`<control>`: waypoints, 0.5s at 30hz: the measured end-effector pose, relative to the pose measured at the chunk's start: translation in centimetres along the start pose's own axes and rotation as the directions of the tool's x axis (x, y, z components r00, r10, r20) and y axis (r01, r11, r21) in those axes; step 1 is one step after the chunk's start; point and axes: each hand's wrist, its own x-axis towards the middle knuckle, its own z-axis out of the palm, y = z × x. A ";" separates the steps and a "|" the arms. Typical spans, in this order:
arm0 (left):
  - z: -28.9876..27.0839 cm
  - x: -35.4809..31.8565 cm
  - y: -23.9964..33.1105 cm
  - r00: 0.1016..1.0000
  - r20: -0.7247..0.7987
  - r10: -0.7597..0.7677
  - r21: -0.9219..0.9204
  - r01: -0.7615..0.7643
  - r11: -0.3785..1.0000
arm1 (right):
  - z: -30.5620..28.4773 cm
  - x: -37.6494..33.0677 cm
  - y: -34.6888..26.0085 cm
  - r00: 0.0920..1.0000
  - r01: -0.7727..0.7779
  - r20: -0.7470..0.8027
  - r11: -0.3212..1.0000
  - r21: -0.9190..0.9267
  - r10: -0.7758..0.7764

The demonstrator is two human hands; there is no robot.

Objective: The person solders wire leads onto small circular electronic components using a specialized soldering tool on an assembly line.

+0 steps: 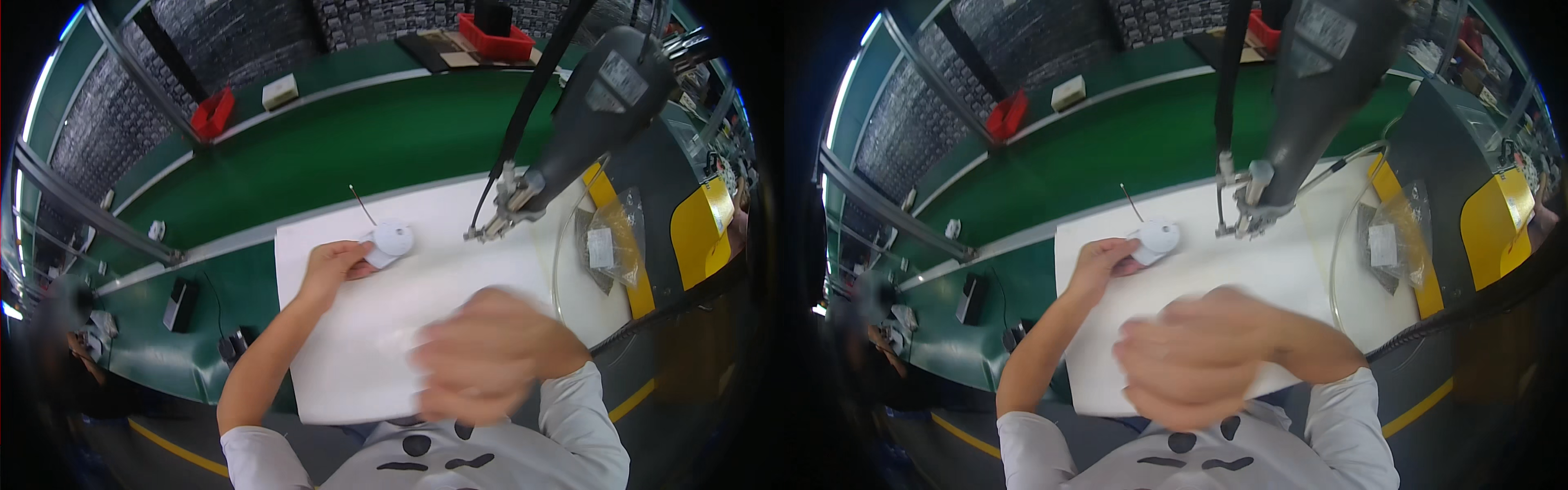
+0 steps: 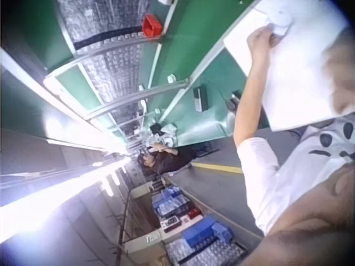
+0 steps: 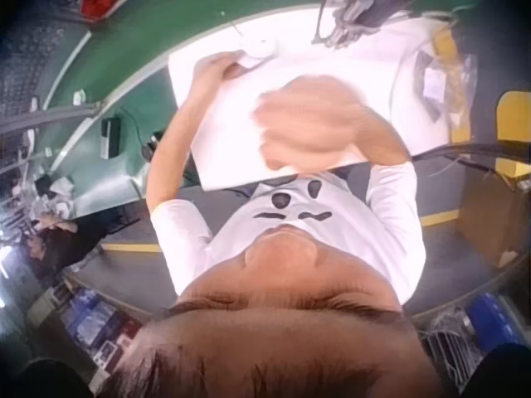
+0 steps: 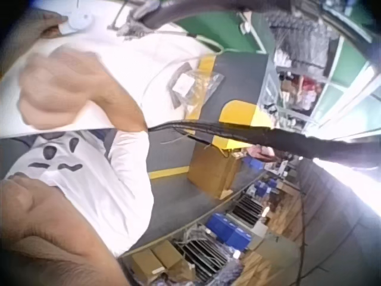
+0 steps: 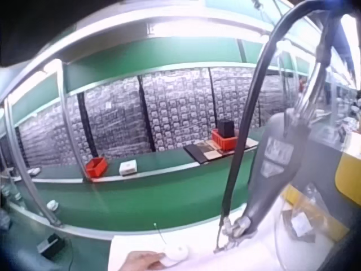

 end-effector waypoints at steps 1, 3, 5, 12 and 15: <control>1.4 -1.8 -0.3 1.000 0.011 -0.019 -0.039 0.019 0.999 | -5.5 2.1 -1.0 0.877 -0.304 0.423 0.945 0.122 0.228; 3.7 -3.1 -0.3 0.988 0.123 -0.096 0.086 0.085 0.993 | -6.3 1.1 -0.3 0.867 -0.498 -0.258 0.765 -0.409 0.426; 4.4 -6.1 2.2 0.994 0.109 0.022 0.469 -0.071 0.880 | -5.1 3.1 4.8 0.791 -0.494 -0.561 0.794 -0.353 0.243; 7.2 -5.0 -0.2 0.371 0.666 0.647 0.621 -0.757 -0.204 | -5.2 4.2 7.5 0.416 -0.812 -0.336 0.512 0.281 0.845; 8.7 -2.8 -2.2 0.331 0.647 0.687 0.641 -0.724 -0.255 | -5.0 4.4 7.8 0.376 -0.793 -0.337 0.488 0.366 0.863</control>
